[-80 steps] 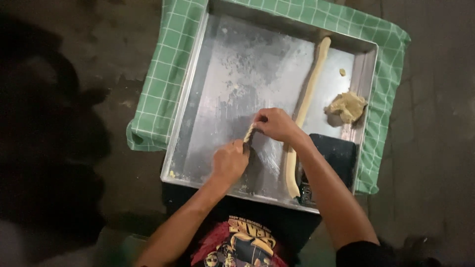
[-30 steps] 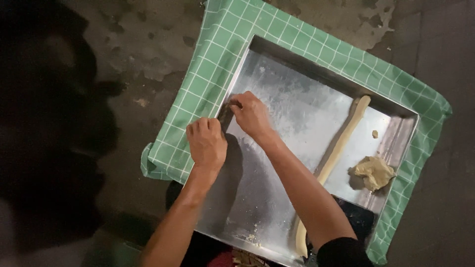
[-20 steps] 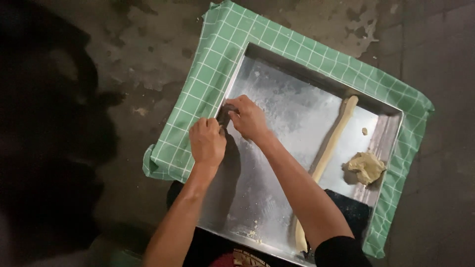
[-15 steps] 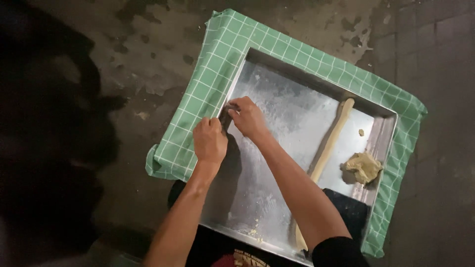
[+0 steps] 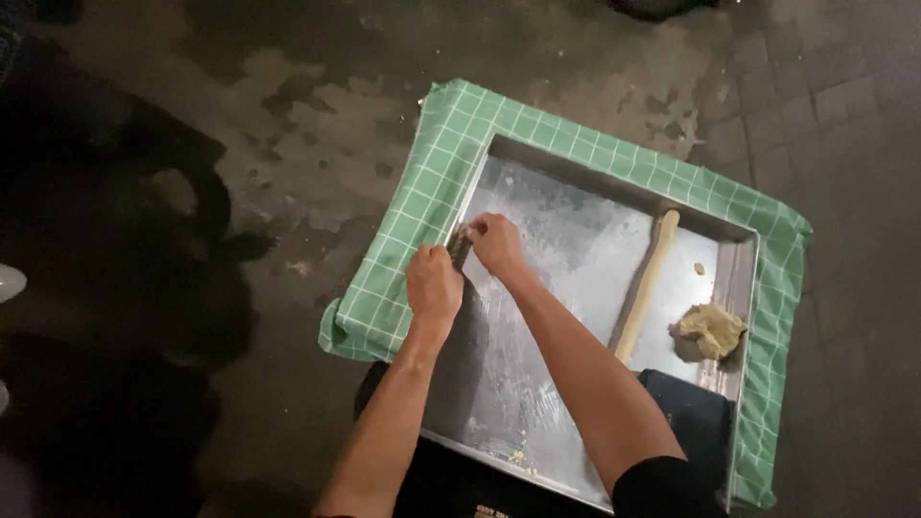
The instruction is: The person rolls a piece of dough into a long, thin rope on a metal tray. They then twist the rope into a spiral shape and place it on the tray. The person repeats this process with another piece of dough.
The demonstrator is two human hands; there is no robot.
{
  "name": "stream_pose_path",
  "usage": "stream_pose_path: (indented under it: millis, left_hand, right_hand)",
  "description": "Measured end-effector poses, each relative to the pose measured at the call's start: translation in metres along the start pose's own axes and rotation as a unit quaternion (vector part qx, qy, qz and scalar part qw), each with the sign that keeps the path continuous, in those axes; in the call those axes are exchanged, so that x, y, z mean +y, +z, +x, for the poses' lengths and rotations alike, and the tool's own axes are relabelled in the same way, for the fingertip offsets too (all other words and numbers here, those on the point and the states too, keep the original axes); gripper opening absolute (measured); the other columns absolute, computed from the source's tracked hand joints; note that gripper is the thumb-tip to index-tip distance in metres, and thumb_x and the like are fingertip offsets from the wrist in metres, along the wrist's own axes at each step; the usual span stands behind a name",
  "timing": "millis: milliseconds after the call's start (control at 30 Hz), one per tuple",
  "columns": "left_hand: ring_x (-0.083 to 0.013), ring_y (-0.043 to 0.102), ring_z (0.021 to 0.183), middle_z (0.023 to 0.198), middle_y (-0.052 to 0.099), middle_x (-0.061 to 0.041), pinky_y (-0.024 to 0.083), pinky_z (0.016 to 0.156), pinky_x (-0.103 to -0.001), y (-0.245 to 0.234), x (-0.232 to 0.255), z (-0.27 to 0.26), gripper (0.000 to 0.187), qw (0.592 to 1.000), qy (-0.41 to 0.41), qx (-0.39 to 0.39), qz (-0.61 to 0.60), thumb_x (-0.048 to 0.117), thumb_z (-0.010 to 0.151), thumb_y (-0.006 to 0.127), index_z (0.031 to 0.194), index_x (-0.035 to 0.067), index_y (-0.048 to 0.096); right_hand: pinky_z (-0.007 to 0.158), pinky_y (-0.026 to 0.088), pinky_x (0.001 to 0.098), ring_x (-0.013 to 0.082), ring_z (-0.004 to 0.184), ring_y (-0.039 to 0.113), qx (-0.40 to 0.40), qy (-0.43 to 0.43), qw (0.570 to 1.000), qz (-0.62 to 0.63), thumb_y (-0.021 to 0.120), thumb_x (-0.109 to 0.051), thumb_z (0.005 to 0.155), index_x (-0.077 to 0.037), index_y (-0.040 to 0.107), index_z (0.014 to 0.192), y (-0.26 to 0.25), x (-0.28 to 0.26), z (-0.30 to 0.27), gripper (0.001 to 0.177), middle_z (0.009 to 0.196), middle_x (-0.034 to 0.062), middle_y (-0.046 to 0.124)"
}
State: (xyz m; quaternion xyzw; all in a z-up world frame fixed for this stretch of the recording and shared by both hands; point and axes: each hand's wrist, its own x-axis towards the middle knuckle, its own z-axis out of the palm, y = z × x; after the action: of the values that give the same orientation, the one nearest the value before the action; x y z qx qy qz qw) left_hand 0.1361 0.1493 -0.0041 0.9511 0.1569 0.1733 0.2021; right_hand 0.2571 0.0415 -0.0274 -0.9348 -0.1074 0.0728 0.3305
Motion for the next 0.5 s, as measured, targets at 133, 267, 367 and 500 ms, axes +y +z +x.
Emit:
stream_pose_path:
  millis: [133, 267, 367, 500]
  left_hand:
    - [-0.0287, 0.067, 0.071, 0.077, 0.060, -0.011, 0.055, 0.062, -0.041, 0.008, -0.003, 0.004, 0.007, 1.000, -0.016, -0.012, 0.021, 0.006, 0.086, 0.059, 0.079, 0.008, 0.062]
    - [-0.0288, 0.069, 0.075, 0.079, 0.062, -0.011, 0.056, 0.064, -0.041, -0.003, 0.001, 0.005, 0.005, 0.999, -0.004, -0.014, 0.034, 0.008, 0.084, 0.061, 0.080, 0.008, 0.064]
    - [-0.0292, 0.069, 0.076, 0.080, 0.063, -0.010, 0.056, 0.064, -0.042, 0.004, -0.004, 0.005, 0.003, 0.999, -0.001, -0.022, 0.042, 0.011, 0.083, 0.063, 0.081, 0.009, 0.064]
    - [-0.0302, 0.069, 0.076, 0.079, 0.063, -0.011, 0.056, 0.066, -0.043, 0.010, -0.003, 0.006, 0.004, 0.999, -0.013, -0.026, 0.032, 0.010, 0.084, 0.063, 0.081, 0.008, 0.065]
  right_hand:
    - [0.081, 0.057, 0.0504, 0.0389, 0.091, 0.073, 0.000, -0.052, 0.999, -0.005, 0.077, -0.023, 0.084, -0.017, 0.079, 0.097, 0.003, 0.009, -0.001, 0.014, 0.090, 0.0114, 0.074]
    - [0.080, 0.057, 0.0510, 0.0418, 0.090, 0.071, 0.001, -0.094, 0.996, 0.001, 0.075, -0.022, 0.084, -0.018, 0.081, 0.095, 0.013, 0.017, -0.001, 0.012, 0.091, 0.0142, 0.072]
    - [0.080, 0.058, 0.0515, 0.0430, 0.089, 0.071, 0.007, -0.105, 0.994, -0.021, 0.075, -0.021, 0.084, -0.018, 0.081, 0.095, 0.031, 0.038, 0.005, 0.013, 0.091, 0.0155, 0.070]
    - [0.081, 0.057, 0.0485, 0.0401, 0.089, 0.070, 0.036, -0.120, 0.992, 0.001, 0.078, -0.022, 0.084, -0.016, 0.080, 0.099, 0.016, 0.019, -0.005, 0.016, 0.092, 0.0139, 0.069]
